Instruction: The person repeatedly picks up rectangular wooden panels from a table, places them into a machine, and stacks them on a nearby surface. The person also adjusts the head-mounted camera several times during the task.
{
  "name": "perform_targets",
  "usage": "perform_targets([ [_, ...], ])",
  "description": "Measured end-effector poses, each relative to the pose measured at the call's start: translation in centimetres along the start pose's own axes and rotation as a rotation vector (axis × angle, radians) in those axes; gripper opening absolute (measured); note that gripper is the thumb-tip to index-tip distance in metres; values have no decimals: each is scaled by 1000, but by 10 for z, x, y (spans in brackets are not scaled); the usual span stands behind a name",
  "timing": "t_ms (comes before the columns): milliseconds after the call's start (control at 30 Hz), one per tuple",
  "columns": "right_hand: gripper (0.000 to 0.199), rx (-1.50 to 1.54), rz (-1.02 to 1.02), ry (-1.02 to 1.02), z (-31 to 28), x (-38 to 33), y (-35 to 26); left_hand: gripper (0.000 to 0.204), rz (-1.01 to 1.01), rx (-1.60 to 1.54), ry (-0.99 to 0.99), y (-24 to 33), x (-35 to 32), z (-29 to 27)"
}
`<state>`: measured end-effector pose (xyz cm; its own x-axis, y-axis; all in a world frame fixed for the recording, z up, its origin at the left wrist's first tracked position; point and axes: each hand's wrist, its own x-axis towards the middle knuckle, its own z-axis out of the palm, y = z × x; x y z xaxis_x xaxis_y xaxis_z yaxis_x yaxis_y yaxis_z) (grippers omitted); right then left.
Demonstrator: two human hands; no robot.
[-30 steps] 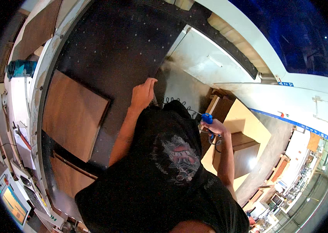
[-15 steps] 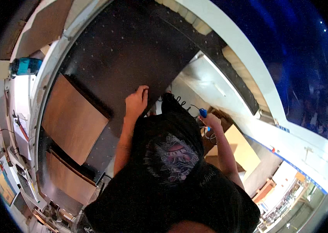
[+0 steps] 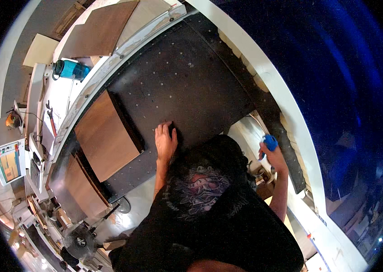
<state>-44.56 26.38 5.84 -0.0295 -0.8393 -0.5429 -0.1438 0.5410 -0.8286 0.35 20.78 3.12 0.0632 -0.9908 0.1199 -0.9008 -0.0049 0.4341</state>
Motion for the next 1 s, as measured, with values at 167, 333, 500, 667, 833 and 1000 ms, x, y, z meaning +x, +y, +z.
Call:
perform_targets([
  [167, 75, -962, 89, -123, 28, 41, -82, 24, 19, -1, 109, 6, 15, -2],
  [333, 67, -787, 48, -734, 71, 54, -121, 56, -727, -682, 43, 11, 16, -6],
  [500, 69, -624, -6, -28, 80, 79, -128, 29, -695, -980, 127, 23, -2, -14],
  [667, 67, -711, 101, 303, 71, 123, -136, 41, -518, -504, 197, -7, 44, -8],
  [833, 66, -676, -50, 180, 91, 131, -168, 61, -443, -251, 271, -59, 151, 26],
  [1000, 73, -946, -111, -117, 171, 104, -172, 54, -384, 47, 534, -67, 186, 70],
])
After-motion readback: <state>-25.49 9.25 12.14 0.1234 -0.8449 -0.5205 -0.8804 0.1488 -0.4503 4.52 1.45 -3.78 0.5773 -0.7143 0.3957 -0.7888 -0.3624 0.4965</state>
